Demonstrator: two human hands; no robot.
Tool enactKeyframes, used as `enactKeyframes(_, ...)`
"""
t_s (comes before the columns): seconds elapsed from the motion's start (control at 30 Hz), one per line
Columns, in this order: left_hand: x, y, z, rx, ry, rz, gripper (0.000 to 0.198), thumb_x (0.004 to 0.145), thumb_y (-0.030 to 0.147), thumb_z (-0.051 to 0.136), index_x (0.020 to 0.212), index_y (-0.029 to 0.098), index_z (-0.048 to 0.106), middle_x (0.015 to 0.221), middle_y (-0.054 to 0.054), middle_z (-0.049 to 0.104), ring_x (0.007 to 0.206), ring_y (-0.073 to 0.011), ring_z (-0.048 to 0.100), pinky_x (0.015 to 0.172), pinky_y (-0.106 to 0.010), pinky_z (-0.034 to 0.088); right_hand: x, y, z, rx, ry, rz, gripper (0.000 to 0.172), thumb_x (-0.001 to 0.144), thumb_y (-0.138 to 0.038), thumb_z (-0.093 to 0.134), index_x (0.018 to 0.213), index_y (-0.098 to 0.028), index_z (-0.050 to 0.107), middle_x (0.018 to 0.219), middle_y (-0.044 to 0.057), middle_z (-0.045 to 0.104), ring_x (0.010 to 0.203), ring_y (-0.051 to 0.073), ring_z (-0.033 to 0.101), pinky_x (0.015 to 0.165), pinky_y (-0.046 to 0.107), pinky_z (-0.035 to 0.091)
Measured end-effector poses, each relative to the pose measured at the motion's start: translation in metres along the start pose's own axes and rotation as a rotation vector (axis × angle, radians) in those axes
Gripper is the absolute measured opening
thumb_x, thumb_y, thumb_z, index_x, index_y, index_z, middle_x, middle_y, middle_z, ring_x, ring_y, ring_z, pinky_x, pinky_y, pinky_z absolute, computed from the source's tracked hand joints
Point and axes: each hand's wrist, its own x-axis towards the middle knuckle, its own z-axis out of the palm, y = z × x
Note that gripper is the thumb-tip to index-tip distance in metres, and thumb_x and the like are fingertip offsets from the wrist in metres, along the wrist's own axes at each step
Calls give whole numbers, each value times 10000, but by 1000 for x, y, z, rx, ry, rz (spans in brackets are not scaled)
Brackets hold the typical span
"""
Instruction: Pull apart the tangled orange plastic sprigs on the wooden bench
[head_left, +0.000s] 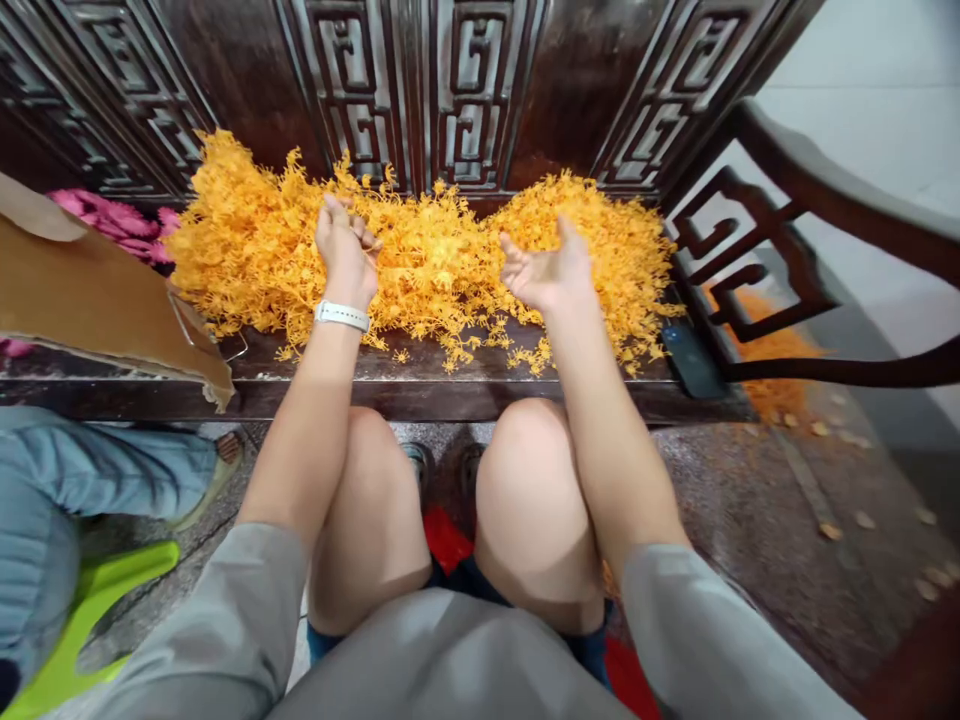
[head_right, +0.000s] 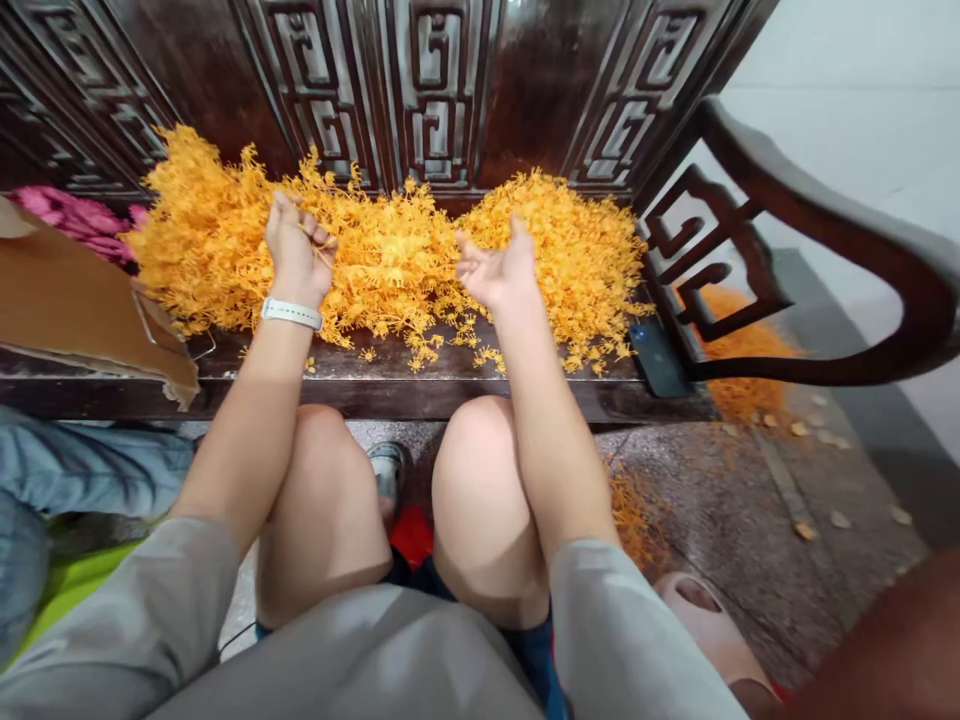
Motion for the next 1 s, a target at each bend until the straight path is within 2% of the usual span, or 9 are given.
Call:
enactKeyframes(0.13, 4, -4, 5, 26, -57, -29, 738, 748, 1019, 484, 874, 293, 536, 643, 16, 468, 720, -147, 537, 610, -327, 366, 2, 21, 26, 253, -168, 322, 578, 839, -811, 676, 886, -240, 599, 699, 19, 580, 560, 144, 455, 502, 308, 446)
enactKeyframes(0.3, 1, 2, 6, -119, 164, -114, 708, 821, 973, 480, 916, 275, 552, 753, -5, 566, 849, -149, 611, 685, -314, 465, -10, 2, 74, 348, -204, 280, 550, 808, -755, 781, 890, -247, 587, 699, -9, 530, 575, 134, 471, 509, 298, 442)
enactKeyframes(0.37, -4, 8, 6, -76, 158, -115, 626, 857, 894, 570, 971, 279, 592, 854, -25, 625, 928, -176, 650, 743, -332, 514, -10, -2, 83, 346, -140, 248, 509, 828, -716, 786, 900, -260, 572, 707, -19, 502, 570, 128, 453, 499, 290, 424)
enactKeyframes(0.47, -16, 20, 6, 133, 33, 17, 490, 861, 710, 744, 1086, 287, 644, 1057, -85, 687, 1132, -264, 655, 879, -403, 546, -7, -4, 88, 360, -15, 227, 492, 860, -713, 753, 913, -272, 543, 707, -28, 478, 567, 124, 450, 494, 281, 410)
enactKeyframes(0.53, -26, 28, 10, 225, -44, 153, 442, 883, 652, 751, 1099, 281, 648, 1120, -112, 694, 1210, -297, 622, 939, -430, 530, -5, -3, 89, 375, 36, 217, 511, 862, -733, 739, 907, -270, 528, 713, -26, 488, 566, 121, 455, 490, 278, 401)
enactKeyframes(0.63, -40, 35, 20, 311, -196, 255, 411, 957, 670, 638, 938, 259, 644, 952, -89, 691, 1081, -276, 644, 866, -389, 512, -5, -3, 87, 372, 83, 183, 547, 855, -755, 732, 869, -264, 490, 704, -28, 487, 558, 115, 453, 484, 274, 386)
enactKeyframes(0.77, -50, 30, 39, 507, -419, 249, 499, 960, 618, 664, 669, 227, 557, 625, -19, 560, 718, -187, 580, 669, -322, 416, -5, -3, 80, 309, 159, 155, 569, 883, -775, 684, 814, -260, 451, 638, -42, 399, 554, 121, 438, 491, 276, 374)
enactKeyframes(0.9, -49, 19, 46, 405, -564, 122, 383, 940, 501, 727, 734, 209, 589, 649, -14, 613, 630, -144, 549, 629, -293, 400, -1, -1, 70, 216, 290, 101, 573, 934, -745, 640, 745, -247, 429, 626, -33, 358, 608, 136, 448, 541, 284, 384)
enactKeyframes(1.0, -46, 15, 43, 266, -622, 50, 338, 946, 455, 731, 755, 208, 603, 646, -7, 601, 614, -136, 546, 635, -287, 422, 2, 4, 65, 117, 302, 20, 599, 944, -712, 654, 687, -237, 395, 630, -30, 331, 640, 135, 423, 585, 287, 373)
